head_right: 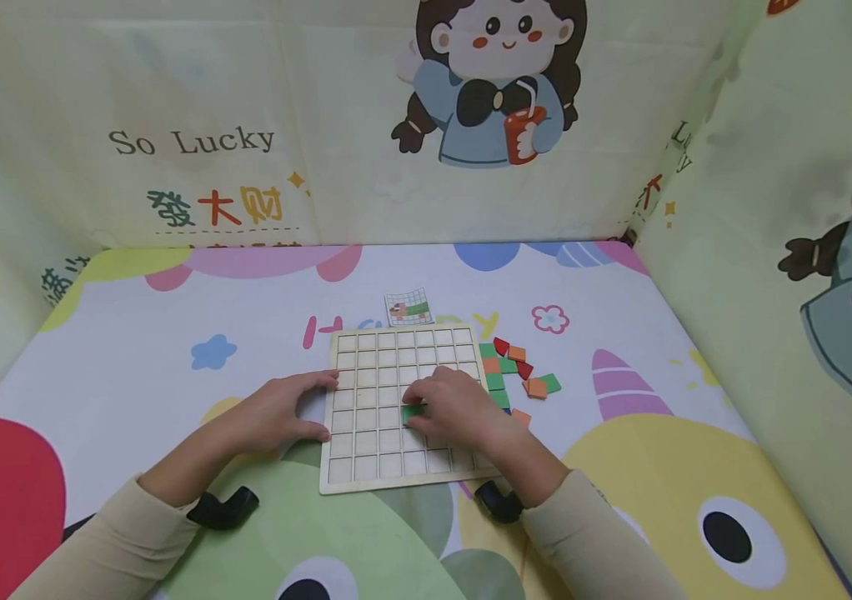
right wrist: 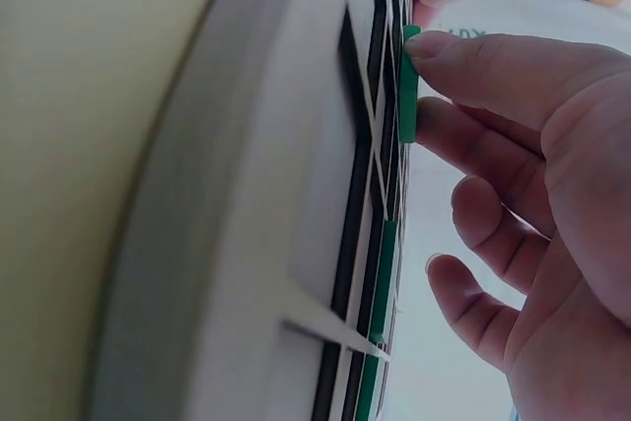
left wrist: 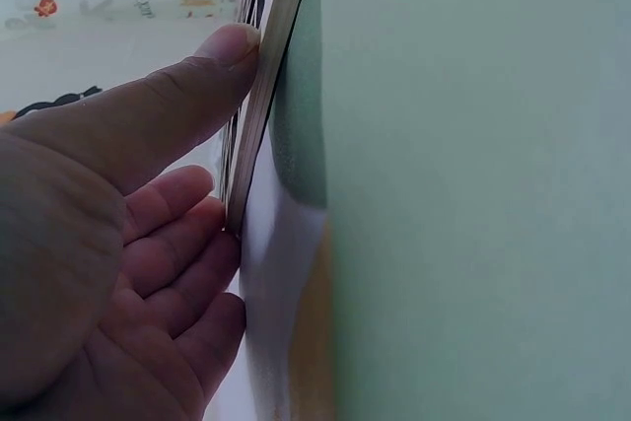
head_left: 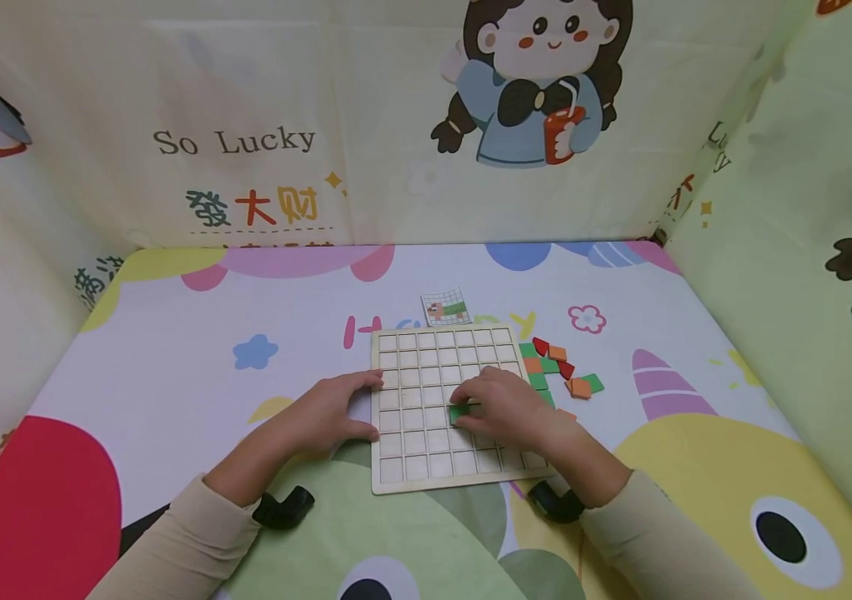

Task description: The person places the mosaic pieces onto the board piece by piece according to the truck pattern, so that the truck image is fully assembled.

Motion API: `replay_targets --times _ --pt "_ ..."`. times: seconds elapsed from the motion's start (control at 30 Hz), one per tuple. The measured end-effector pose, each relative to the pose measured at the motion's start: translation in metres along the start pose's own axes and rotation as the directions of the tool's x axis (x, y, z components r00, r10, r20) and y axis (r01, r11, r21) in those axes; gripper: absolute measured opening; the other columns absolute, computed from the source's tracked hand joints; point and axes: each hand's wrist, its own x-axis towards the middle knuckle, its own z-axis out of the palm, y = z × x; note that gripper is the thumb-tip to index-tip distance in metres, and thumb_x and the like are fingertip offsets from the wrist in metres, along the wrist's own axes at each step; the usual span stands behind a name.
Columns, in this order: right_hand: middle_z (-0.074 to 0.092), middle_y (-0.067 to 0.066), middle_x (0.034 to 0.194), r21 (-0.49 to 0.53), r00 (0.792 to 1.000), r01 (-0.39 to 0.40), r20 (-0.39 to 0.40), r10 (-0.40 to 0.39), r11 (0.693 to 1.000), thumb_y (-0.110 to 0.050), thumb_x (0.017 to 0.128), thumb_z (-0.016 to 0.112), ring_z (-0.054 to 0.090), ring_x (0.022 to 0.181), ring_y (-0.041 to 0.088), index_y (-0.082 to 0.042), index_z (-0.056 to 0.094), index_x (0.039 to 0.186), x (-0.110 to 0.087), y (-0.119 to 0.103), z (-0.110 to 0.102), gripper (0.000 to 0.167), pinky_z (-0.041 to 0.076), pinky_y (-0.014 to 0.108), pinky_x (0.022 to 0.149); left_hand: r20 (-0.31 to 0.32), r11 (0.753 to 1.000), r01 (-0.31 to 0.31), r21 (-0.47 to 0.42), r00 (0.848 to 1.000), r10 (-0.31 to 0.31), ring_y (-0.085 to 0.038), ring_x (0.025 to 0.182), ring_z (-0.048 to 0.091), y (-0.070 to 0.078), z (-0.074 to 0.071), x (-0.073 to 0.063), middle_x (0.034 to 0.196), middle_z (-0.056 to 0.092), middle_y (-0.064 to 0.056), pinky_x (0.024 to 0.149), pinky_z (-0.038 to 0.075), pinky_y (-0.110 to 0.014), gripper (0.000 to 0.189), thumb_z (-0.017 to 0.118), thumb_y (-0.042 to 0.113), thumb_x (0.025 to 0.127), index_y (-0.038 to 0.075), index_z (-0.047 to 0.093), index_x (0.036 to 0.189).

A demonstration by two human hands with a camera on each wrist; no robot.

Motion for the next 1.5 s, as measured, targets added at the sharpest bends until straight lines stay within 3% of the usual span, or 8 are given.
replay_targets --times 0.3,0.93,1.17,1.5 --pt "0.066 -0.011 0.087 -0.021 1.000 0.027 -0.002 -0.027 0.999 -0.019 0.087 0.079 0.053 0.080 0.012 -0.014 0.075 0.099 0.002 -0.002 0.000 0.014 0.046 0.027 0.071 -0.001 1.000 -0.005 0.008 1.000 0.005 -0.032 0.139 0.040 -0.001 0.000 0.000 0.152 0.046 -0.007 0.111 0.036 -0.048 0.069 0.084 0.020 0.082 0.005 0.053 0.142" --pt "0.070 -0.011 0.090 -0.037 0.999 -0.021 0.025 0.022 0.999 -0.022 0.086 0.081 0.056 0.081 0.012 -0.014 0.076 0.103 0.004 -0.003 -0.002 0.019 0.047 0.027 0.072 0.001 1.000 0.001 0.009 1.000 -0.001 -0.033 0.139 0.040 0.000 0.000 0.000 0.152 0.046 -0.007 0.111 0.035 -0.048 0.070 0.085 0.021 0.082 0.005 0.053 0.142" --pt "0.070 -0.010 0.094 -0.003 0.999 0.013 0.039 -0.013 1.000 -0.020 0.087 0.080 0.057 0.084 0.013 -0.013 0.076 0.108 0.004 -0.004 -0.002 0.022 0.048 0.027 0.073 0.000 1.000 -0.007 -0.004 1.000 0.007 -0.032 0.139 0.041 -0.001 -0.001 -0.001 0.152 0.046 -0.007 0.110 0.036 -0.047 0.068 0.084 0.019 0.082 0.005 0.053 0.141" --pt "0.068 -0.002 0.109 0.118 0.983 -0.181 0.043 0.177 0.976 -0.023 0.090 0.077 0.058 0.095 0.018 -0.013 0.072 0.121 -0.009 0.005 -0.011 0.033 0.051 0.034 0.080 0.002 1.000 -0.011 0.002 1.000 0.011 -0.032 0.138 0.042 -0.001 0.000 -0.001 0.151 0.047 -0.008 0.110 0.036 -0.047 0.068 0.084 0.019 0.082 0.004 0.053 0.141"
